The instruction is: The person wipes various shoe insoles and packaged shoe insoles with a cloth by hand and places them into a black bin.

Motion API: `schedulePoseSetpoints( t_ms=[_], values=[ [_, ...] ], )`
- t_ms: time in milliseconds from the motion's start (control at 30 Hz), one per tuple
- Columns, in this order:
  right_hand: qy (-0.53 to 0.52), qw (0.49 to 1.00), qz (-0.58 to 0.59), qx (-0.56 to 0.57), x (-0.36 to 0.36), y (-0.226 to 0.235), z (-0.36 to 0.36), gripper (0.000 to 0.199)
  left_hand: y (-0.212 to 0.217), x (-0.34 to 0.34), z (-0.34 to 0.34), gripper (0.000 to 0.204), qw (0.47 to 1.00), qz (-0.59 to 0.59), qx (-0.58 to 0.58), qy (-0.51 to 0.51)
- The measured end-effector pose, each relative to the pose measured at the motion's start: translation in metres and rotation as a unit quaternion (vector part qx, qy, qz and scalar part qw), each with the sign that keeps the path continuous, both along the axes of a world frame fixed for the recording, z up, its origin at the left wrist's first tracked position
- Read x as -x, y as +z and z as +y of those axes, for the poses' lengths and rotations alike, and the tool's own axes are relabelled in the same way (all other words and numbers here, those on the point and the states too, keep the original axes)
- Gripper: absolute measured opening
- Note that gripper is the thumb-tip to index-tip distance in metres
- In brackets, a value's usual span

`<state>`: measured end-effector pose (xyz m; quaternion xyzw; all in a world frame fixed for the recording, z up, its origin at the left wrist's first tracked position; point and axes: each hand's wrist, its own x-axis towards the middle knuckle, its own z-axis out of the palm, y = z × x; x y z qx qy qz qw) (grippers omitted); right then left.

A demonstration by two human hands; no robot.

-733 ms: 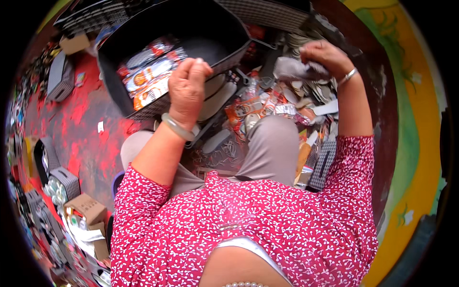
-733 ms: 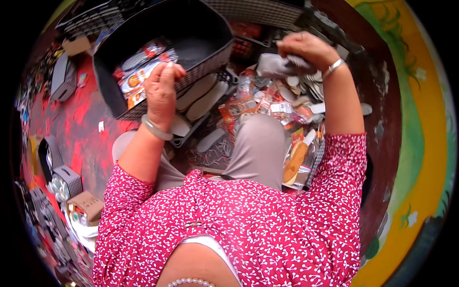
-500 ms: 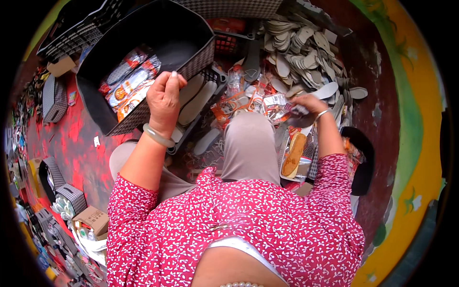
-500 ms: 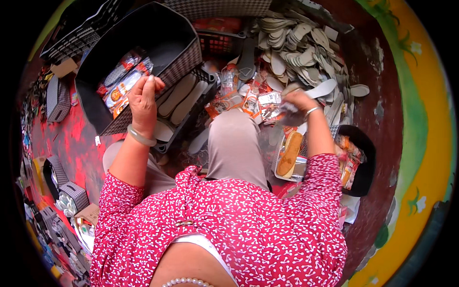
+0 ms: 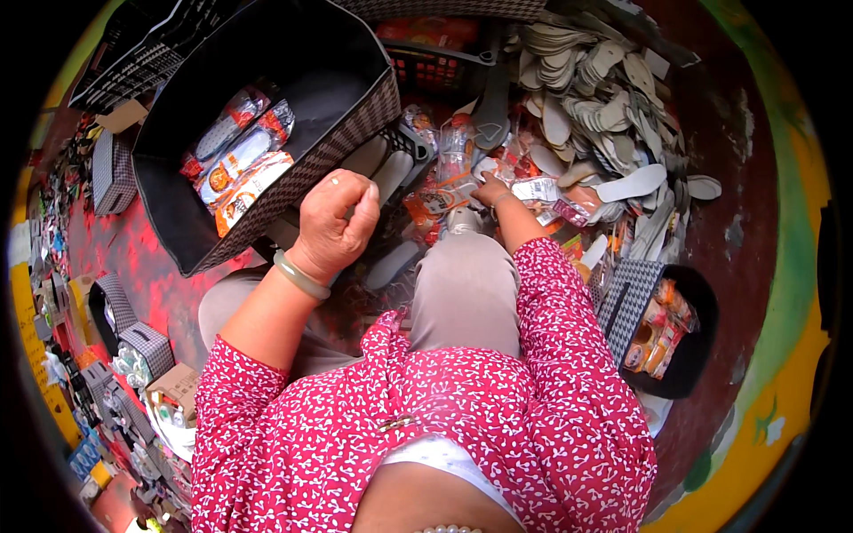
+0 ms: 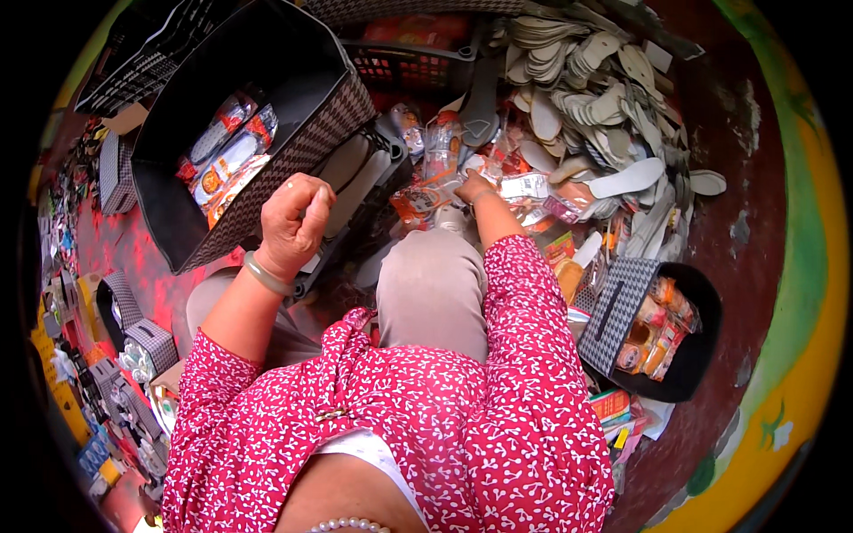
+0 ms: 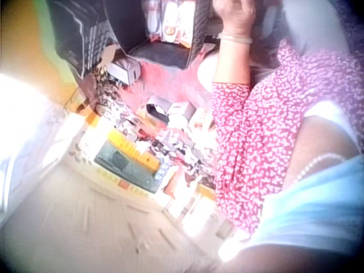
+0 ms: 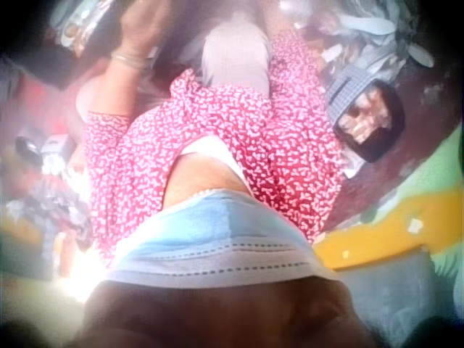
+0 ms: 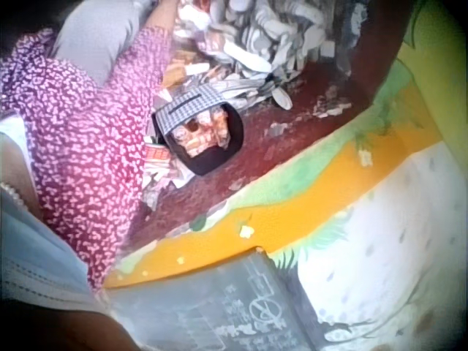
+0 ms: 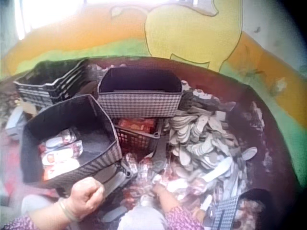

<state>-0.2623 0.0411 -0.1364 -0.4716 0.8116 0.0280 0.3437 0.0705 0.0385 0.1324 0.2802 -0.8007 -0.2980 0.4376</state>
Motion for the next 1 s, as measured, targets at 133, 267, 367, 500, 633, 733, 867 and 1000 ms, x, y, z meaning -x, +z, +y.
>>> schedulePoseSetpoints(
  t_ms=[133,267,367,500,633,733,867,1000],
  values=[
    [0.089,0.991,0.072,-0.073,0.006,-0.031,-0.012,0.053,0.005,0.004,-0.004,0.013,1.0,-0.011,0.008,-0.017],
    [0.213,0.975,0.048,-0.036,0.007,0.001,-0.001,0.042,0.004,0.001,-0.004,0.009,1.0,-0.019,-0.003,-0.006],
    [0.274,0.959,0.019,0.075,0.051,0.05,0.012,0.038,0.002,-0.001,-0.005,0.009,1.0,-0.009,0.001,-0.008],
    [-0.268,0.874,-0.369,0.167,0.058,0.175,0.049,0.013,-0.004,-0.002,-0.002,0.009,1.0,0.008,-0.011,-0.022],
    [-0.329,0.708,-0.544,0.308,0.022,0.277,0.077,0.014,-0.002,0.008,-0.006,0.012,0.972,0.03,-0.216,-0.093],
    [-0.372,0.647,-0.586,0.317,-0.061,0.337,0.072,0.015,0.001,0.012,-0.009,0.057,0.871,0.21,-0.376,-0.236],
    [-0.27,0.654,-0.658,0.259,-0.123,0.344,0.061,0.015,0.04,0.017,-0.012,0.102,0.801,0.4,-0.317,-0.311],
    [-0.234,0.674,-0.677,0.182,-0.187,0.333,0.059,0.018,0.065,-0.001,-0.015,0.091,0.716,0.519,-0.374,-0.28]
  ],
)
